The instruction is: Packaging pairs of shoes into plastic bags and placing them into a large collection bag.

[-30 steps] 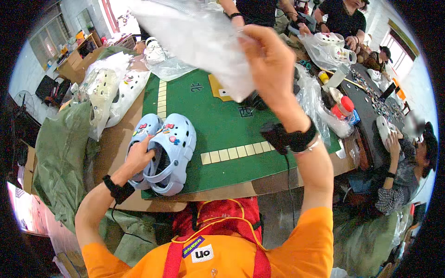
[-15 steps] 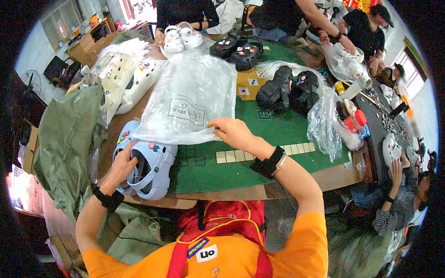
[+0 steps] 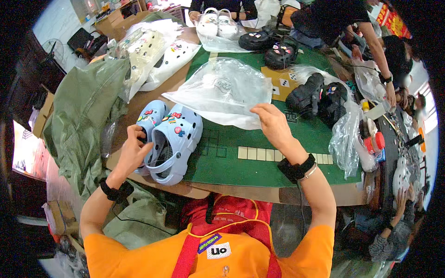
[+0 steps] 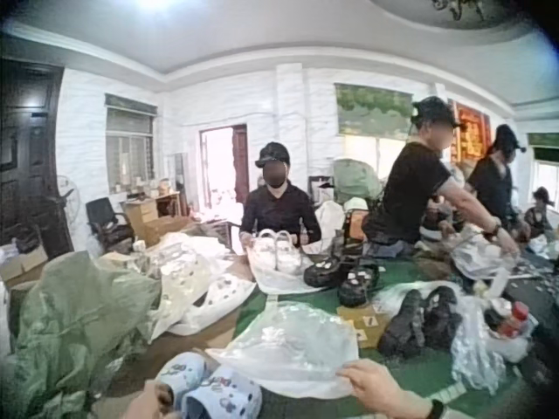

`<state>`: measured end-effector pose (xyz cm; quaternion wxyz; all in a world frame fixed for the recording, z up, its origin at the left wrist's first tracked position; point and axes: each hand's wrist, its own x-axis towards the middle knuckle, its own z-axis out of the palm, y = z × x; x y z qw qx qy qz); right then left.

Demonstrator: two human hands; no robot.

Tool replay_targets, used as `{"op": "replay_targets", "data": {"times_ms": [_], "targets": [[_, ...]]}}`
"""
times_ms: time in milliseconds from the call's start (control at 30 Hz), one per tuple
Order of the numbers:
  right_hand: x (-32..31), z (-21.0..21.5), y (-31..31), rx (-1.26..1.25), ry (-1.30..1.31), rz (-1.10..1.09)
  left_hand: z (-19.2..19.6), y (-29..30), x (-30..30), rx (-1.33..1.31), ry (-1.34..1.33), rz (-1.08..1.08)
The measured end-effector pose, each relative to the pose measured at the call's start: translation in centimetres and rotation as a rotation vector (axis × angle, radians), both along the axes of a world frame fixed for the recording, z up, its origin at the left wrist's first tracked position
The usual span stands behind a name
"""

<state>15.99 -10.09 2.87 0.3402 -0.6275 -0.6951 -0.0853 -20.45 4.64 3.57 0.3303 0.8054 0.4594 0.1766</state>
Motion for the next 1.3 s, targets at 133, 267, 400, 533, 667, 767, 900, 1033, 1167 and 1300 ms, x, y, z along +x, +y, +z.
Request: {"op": "replay_targets", "data": {"times_ms": [133, 267, 400, 533, 667, 767, 900, 1033, 1167, 1300], "targets": [[-0.6, 0.6, -0.2, -0.014, -0.147, -0.089, -2.0, 1.5, -0.8, -0.046, 0.079, -0.002], [-1.2, 0.7, -0.1, -0.065, -0.173, -0.191, -2.0, 2.3, 1.1, 0.064, 0.303, -0.104], [-0.3, -0.5, -0.3, -0.068, -0.063, -0.173, -1.5, 2.0, 1.9, 0.075, 0.391, -0.107], [0.0, -1.0, 0.0, -0.057, 0.095, -0.149, -2.5, 2.7, 0.1, 0.038, 0.109, -0.062], [0.7, -1.8, -0.1, -0.128, 0.112, -0.146, -1.3, 2.2, -1.9, -0.059, -0.177, -0.032], [0.1, -2.2, 0.2, -0.155, 0.076, -0.245, 0.4, 1.9, -3.1, -0.073, -0.224, -0.001], [-0.4, -2.2, 0.5, -0.176, 0.013, -0.232, 4.4, -0.7, -2.3, -0.248, -0.49, -0.208], [-1.6, -1.2, 0.6, -0.122, -0.029, -0.159, 6.1, -2.7, 0.5, 0.197, -0.136, -0.66], [-2.2, -0.1, 0.0, -0.046, 0.028, -0.044, 3.2, -5.2, 6.1, 0.003, -0.28, -0.735], [-2.2, -0.1, -1.5, -0.107, -0.02, -0.003, -0.5, -4.7, 7.5, -0.03, -0.129, -0.695]]}}
